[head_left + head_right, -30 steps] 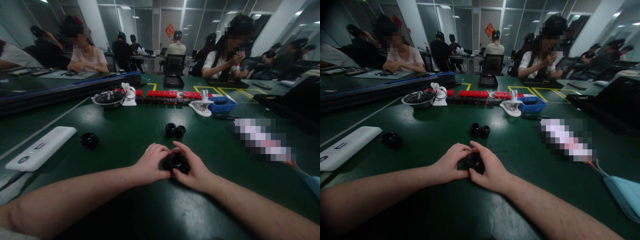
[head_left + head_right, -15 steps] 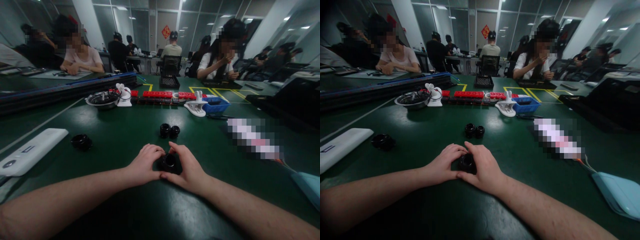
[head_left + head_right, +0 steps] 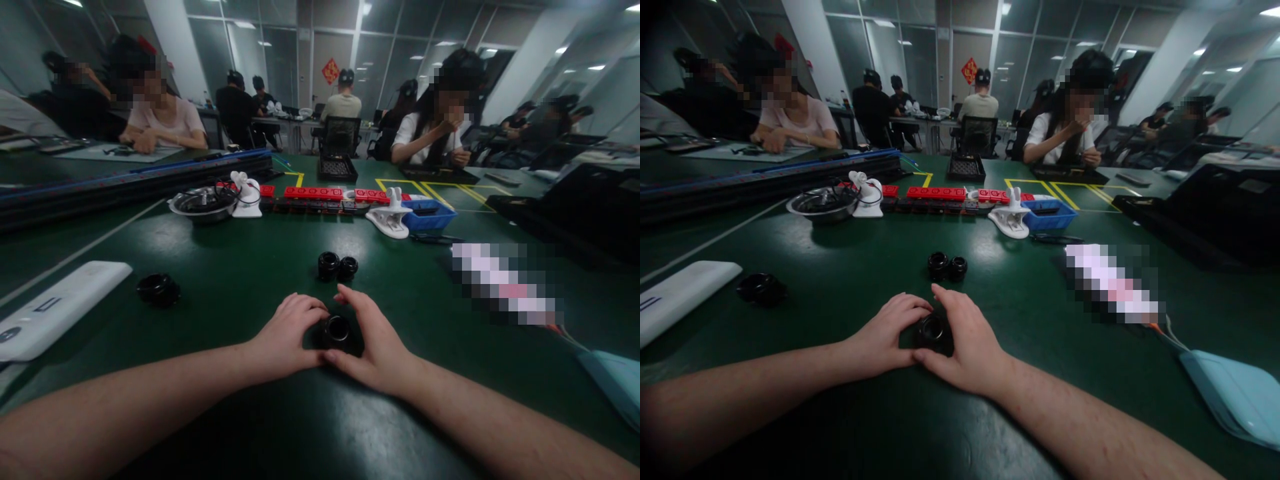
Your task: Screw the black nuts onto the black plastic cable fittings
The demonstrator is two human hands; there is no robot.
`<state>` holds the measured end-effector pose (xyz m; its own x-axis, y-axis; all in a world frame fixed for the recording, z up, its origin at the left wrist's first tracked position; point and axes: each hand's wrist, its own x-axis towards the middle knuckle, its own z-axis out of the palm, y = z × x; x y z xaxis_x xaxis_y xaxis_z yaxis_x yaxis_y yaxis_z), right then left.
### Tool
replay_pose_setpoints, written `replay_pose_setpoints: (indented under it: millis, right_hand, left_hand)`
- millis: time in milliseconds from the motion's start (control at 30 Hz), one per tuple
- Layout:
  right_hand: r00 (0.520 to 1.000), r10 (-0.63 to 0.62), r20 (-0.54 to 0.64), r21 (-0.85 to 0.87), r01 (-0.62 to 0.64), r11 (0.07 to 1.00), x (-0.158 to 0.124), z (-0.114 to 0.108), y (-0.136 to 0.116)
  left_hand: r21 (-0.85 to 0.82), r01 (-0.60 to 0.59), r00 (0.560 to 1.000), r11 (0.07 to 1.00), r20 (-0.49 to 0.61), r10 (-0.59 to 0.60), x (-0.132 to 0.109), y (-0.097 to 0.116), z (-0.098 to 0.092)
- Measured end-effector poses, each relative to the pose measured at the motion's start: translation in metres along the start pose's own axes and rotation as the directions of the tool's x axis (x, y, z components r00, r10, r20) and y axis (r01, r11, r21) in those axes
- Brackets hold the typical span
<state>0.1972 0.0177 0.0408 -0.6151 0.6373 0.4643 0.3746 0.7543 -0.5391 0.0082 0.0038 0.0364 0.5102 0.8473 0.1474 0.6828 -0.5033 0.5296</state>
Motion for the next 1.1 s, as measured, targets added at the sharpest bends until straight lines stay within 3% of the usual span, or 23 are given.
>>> replay_pose_setpoints:
  millis: [133, 367, 600, 800, 933, 1100]
  right_hand:
    - [1.0, 0.023, -0.005, 0.032, -0.023, 0.999, -0.0019, 0.0031, 0.0033]
    - [0.993, -0.107, 0.054, 0.078, 0.102, 0.992, -0.0025, 0.0002, 0.0008]
    - [0.999, 0.026, -0.024, 0.043, -0.025, 0.999, -0.0001, 0.0025, 0.0031]
    - [0.996, -0.046, -0.077, 0.13, 0.056, 0.99, -0.0039, 0.0035, 0.0016]
    - [0.997, -0.076, -0.012, 0.091, 0.077, 0.993, -0.004, 0.0015, 0.0005]
    - [1.0, 0.007, 0.008, 0.001, -0.007, 1.0, 0.0002, 0.0013, 0.0011]
  left_hand:
    - [-0.002, -0.001, 1.0, 1.0, -0.015, 0.001, -0.0002, 0.0015, -0.0005]
    - [-0.001, -0.023, 0.999, 1.0, -0.023, 0.023, -0.0022, -0.0012, 0.0012]
    - [-0.007, -0.012, 1.0, 1.0, -0.006, 0.012, -0.0012, -0.0009, 0.0005]
    - [0.011, 0.009, 1.0, 1.0, -0.003, -0.009, -0.0004, 0.0018, -0.0006]
    - [-0.008, -0.007, 1.0, 1.0, 0.0, 0.007, -0.0007, -0.0001, -0.0002]
    - [-0.014, -0.015, 1.0, 1.0, -0.004, 0.015, -0.0009, -0.0016, 0.0005]
